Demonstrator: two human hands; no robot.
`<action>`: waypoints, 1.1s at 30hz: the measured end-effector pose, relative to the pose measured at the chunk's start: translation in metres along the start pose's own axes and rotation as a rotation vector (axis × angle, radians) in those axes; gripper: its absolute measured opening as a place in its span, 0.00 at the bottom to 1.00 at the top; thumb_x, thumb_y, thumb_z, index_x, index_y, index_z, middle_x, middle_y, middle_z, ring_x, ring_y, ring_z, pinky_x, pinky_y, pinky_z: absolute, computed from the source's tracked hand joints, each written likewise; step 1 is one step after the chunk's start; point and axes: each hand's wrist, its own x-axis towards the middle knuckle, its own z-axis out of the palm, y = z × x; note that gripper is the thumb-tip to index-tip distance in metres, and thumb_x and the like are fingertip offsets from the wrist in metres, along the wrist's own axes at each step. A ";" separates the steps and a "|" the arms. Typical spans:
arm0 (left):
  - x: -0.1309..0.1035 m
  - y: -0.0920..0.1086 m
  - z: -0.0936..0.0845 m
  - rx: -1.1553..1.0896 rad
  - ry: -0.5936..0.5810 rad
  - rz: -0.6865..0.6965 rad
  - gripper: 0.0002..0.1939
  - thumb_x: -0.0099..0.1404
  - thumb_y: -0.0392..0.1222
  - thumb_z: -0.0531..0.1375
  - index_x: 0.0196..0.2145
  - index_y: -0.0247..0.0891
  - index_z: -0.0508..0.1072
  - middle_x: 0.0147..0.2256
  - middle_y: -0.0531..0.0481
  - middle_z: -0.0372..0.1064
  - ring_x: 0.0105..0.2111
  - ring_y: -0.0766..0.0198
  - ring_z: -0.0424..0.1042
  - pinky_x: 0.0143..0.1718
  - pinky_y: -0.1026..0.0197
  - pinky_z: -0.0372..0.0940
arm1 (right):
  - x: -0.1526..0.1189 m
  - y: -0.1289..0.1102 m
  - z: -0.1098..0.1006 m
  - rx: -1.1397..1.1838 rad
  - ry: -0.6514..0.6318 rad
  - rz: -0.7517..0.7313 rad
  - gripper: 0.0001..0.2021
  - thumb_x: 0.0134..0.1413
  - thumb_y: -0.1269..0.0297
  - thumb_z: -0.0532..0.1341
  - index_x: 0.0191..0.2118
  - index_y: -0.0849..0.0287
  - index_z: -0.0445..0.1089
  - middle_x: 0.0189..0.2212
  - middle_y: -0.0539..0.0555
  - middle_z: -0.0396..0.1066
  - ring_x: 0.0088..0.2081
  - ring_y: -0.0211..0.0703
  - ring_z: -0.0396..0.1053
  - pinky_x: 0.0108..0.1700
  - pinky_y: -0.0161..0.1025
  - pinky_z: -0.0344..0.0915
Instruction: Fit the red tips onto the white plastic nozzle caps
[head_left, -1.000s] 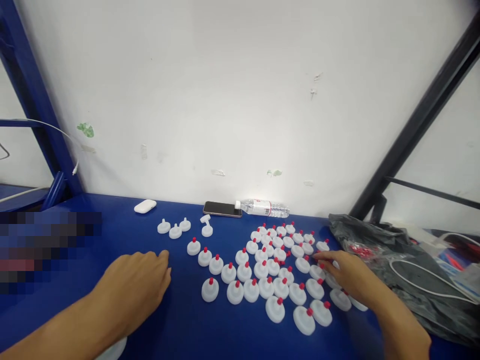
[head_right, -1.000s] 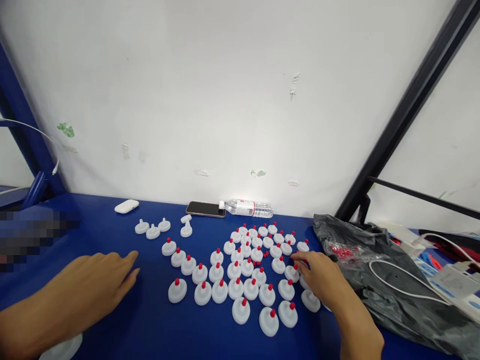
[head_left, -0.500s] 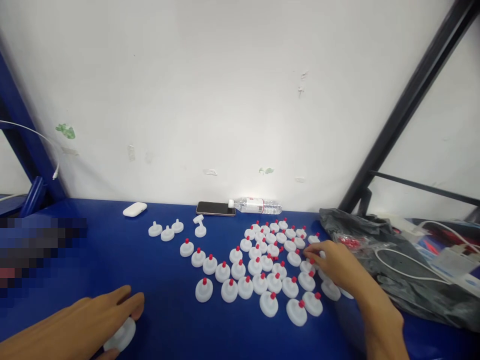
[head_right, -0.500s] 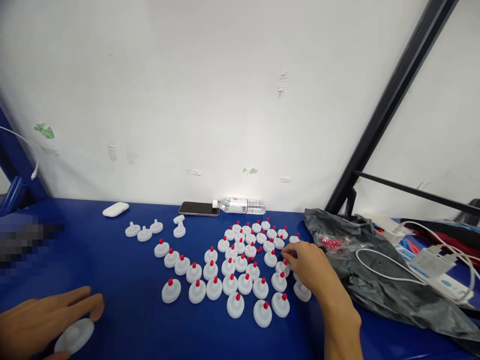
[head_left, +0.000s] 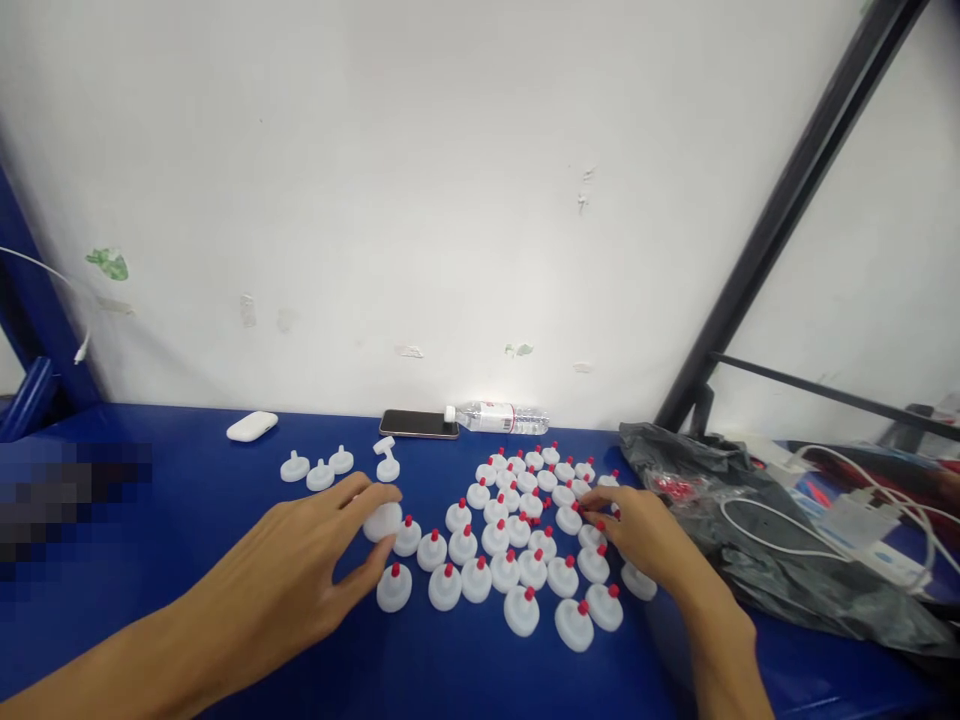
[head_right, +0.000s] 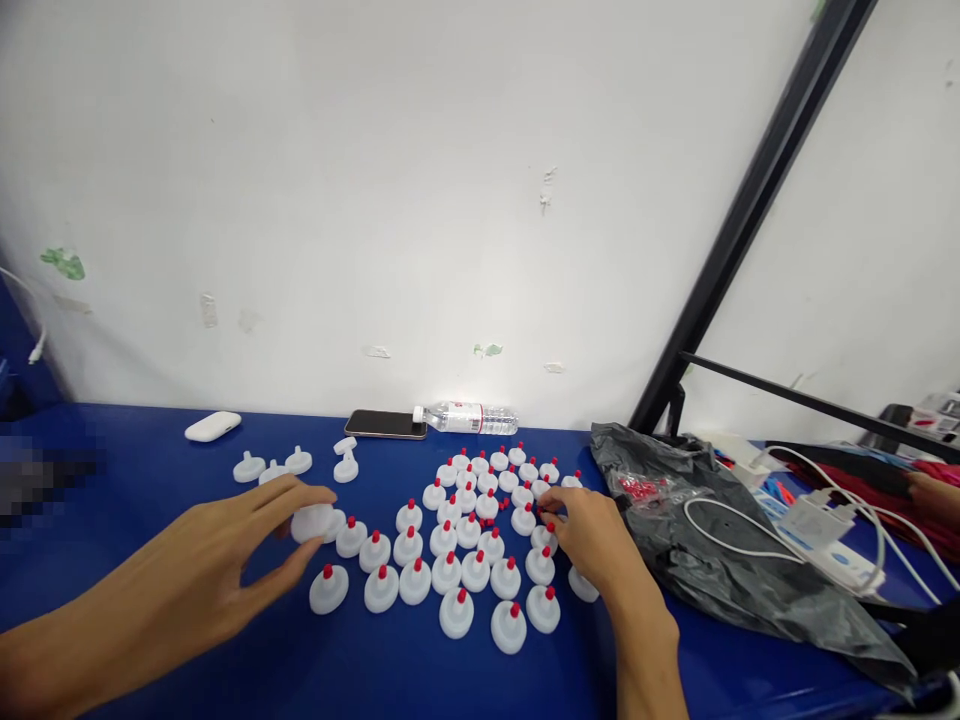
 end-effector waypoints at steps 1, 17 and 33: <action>0.001 0.002 0.005 0.002 -0.013 0.038 0.14 0.74 0.43 0.54 0.53 0.45 0.73 0.44 0.50 0.77 0.25 0.64 0.76 0.28 0.62 0.67 | 0.000 0.000 0.000 0.007 0.001 -0.002 0.13 0.59 0.69 0.61 0.43 0.52 0.82 0.45 0.53 0.84 0.49 0.54 0.80 0.50 0.43 0.70; -0.012 -0.005 0.029 -0.094 0.195 0.197 0.14 0.77 0.43 0.55 0.58 0.43 0.68 0.50 0.46 0.79 0.45 0.59 0.82 0.35 0.66 0.71 | -0.001 -0.005 -0.001 0.065 -0.012 -0.002 0.07 0.59 0.63 0.62 0.35 0.49 0.80 0.37 0.50 0.84 0.41 0.52 0.79 0.43 0.42 0.67; -0.028 -0.004 0.039 -0.099 0.187 0.219 0.17 0.80 0.44 0.51 0.63 0.45 0.66 0.53 0.48 0.78 0.50 0.61 0.80 0.41 0.63 0.68 | -0.001 -0.012 -0.005 0.099 -0.026 -0.025 0.10 0.55 0.66 0.62 0.38 0.50 0.82 0.42 0.51 0.84 0.46 0.54 0.79 0.49 0.43 0.69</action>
